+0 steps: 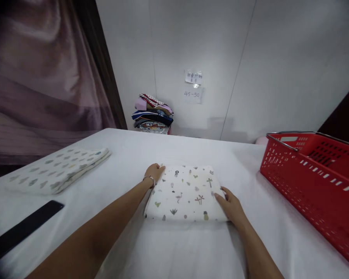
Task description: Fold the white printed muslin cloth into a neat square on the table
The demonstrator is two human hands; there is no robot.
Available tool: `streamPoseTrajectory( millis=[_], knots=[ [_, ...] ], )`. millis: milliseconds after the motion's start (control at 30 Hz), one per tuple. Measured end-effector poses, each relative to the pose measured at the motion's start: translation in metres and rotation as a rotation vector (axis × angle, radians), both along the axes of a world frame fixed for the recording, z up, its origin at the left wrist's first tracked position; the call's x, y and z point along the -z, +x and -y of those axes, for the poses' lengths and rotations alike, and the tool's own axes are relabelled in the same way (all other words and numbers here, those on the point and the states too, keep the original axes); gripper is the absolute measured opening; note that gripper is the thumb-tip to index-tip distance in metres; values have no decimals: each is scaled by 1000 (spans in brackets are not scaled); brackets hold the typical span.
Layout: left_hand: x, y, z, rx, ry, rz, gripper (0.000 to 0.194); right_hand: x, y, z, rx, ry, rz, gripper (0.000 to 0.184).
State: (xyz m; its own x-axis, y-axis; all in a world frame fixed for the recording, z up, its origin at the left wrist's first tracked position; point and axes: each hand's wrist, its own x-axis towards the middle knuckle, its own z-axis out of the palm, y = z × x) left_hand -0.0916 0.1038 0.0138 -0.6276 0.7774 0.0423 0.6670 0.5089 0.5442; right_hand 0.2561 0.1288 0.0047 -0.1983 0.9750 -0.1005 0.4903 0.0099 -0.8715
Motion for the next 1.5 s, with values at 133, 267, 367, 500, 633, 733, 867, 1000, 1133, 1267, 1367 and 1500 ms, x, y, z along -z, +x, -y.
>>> streamPoseTrajectory(
  millis=[133, 267, 367, 500, 633, 733, 867, 1000, 1133, 1267, 1367, 1500],
  knots=[
    [-4, -2, 0, 14, -13, 5, 27, 6, 1, -4, -10, 10, -12, 62],
    [-12, 1, 10, 45, 24, -25, 37, 13, 3, -8, 4, 36, 27, 62],
    [-17, 17, 27, 230, 99, -194, 47, 15, 4, -11, 14, 60, 51, 62],
    [-17, 48, 43, 697, 42, -368, 54, 14, 3, -10, 8, 57, 51, 64],
    [-13, 57, 34, 768, -193, -340, 75, 9, 2, -7, -10, 43, 48, 64],
    [-9, 53, 23, 704, -264, -328, 82, 7, 1, -5, -18, 35, 31, 63],
    [-4, 50, 19, 676, -244, -336, 85, 7, 1, -4, -36, 26, -8, 62],
    [-2, 51, 21, 687, -244, -325, 85, 6, 1, -4, -20, 55, 18, 61],
    [-1, 50, 20, 686, -237, -333, 85, -1, 3, -3, -13, 157, 232, 62],
    [1, 49, 19, 691, -236, -348, 86, -17, -12, 4, -90, 391, 480, 60],
    [3, 49, 18, 689, -218, -353, 85, -31, -42, 9, -296, 501, 533, 56],
    [5, 50, 18, 677, -201, -358, 84, -38, -95, 1, -609, 591, 561, 60]
  ],
)
